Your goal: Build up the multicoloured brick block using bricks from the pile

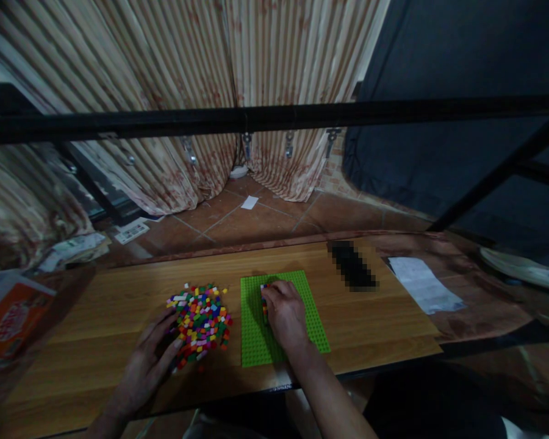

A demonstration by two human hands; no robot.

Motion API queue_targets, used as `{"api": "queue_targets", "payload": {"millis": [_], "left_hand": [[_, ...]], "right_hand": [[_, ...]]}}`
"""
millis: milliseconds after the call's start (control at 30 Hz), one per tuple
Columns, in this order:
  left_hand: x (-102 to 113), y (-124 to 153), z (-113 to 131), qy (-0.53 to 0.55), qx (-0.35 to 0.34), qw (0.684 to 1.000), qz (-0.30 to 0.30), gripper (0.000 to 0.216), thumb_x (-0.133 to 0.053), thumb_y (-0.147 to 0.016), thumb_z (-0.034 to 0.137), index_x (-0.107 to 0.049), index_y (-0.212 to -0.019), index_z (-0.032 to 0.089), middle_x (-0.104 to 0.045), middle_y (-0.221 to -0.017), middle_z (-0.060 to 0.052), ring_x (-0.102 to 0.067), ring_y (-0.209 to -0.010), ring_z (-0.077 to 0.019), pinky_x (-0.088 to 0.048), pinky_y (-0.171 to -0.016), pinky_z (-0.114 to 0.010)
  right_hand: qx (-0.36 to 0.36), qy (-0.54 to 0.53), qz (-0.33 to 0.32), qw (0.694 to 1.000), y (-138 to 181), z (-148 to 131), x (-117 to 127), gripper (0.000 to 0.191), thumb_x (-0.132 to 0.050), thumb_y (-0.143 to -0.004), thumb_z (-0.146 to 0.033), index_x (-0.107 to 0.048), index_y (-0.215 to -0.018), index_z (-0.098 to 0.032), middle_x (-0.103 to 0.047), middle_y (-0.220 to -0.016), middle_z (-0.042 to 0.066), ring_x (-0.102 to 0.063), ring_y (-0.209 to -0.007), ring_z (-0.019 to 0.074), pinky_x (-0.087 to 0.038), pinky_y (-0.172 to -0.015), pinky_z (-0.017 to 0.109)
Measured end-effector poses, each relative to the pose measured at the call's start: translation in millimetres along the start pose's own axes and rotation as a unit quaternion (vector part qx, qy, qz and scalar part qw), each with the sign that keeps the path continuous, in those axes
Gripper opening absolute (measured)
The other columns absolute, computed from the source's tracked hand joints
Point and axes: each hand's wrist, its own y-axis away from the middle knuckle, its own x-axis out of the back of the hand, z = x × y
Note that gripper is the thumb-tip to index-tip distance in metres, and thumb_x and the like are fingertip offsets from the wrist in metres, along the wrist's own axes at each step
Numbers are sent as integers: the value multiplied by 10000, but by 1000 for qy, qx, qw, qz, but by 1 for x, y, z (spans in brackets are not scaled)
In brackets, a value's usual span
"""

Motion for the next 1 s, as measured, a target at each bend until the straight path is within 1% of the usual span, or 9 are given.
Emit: {"api": "queue_targets", "payload": {"millis": [200, 467, 667, 767, 1000], "left_hand": [[0, 0, 1, 2, 7, 1000, -12, 458, -521, -894, 434, -523, -1304, 229, -476, -1432, -111, -465, -1325, -285, -420, -1101, -500], [0, 0, 3, 2, 7, 1000, -5, 451, -527, -890, 432, -533, -1293, 231, -485, -1426, -106, -479, -1313, -281, -431, -1096, -491], [0, 1, 2, -2, 7, 1000, -4, 458, -530, -886, 443, -536, -1291, 228, -490, -1423, -105, -480, -1312, -277, -446, -1085, -481], [0, 1, 1, -4, 5, 1000, -5, 462, -525, -889, 442, -533, -1297, 223, -489, -1424, -108, -474, -1317, -279, -436, -1092, -487], [-1, 1, -2, -9, -1, 1000, -4, 459, -524, -895, 429, -528, -1307, 226, -493, -1422, -108, -485, -1307, -278, -437, -1091, -485]], "right_hand": [[16, -13, 1, 1000, 6, 1, -3, 241, -498, -939, -190, -732, -989, -219, -695, -966, 65, -614, -905, 208, -488, -886, 381], [28, -15, 7, 999, 13, 8, -7, 271, -494, -930, -175, -720, -1062, -246, -699, -1010, 67, -620, -942, 217, -493, -879, 402], [33, -17, -2, 999, 13, 7, -6, 281, -486, -937, -171, -709, -1097, -226, -690, -1025, 79, -610, -963, 228, -496, -892, 419], [34, -25, 0, 999, 13, 7, -8, 301, -481, -928, -151, -701, -1115, -239, -683, -1027, 73, -607, -970, 227, -488, -919, 435], [39, -42, 1, 998, 16, 8, -10, 308, -477, -926, -139, -693, -1128, -225, -683, -1027, 80, -597, -1012, 229, -487, -922, 431]]}}
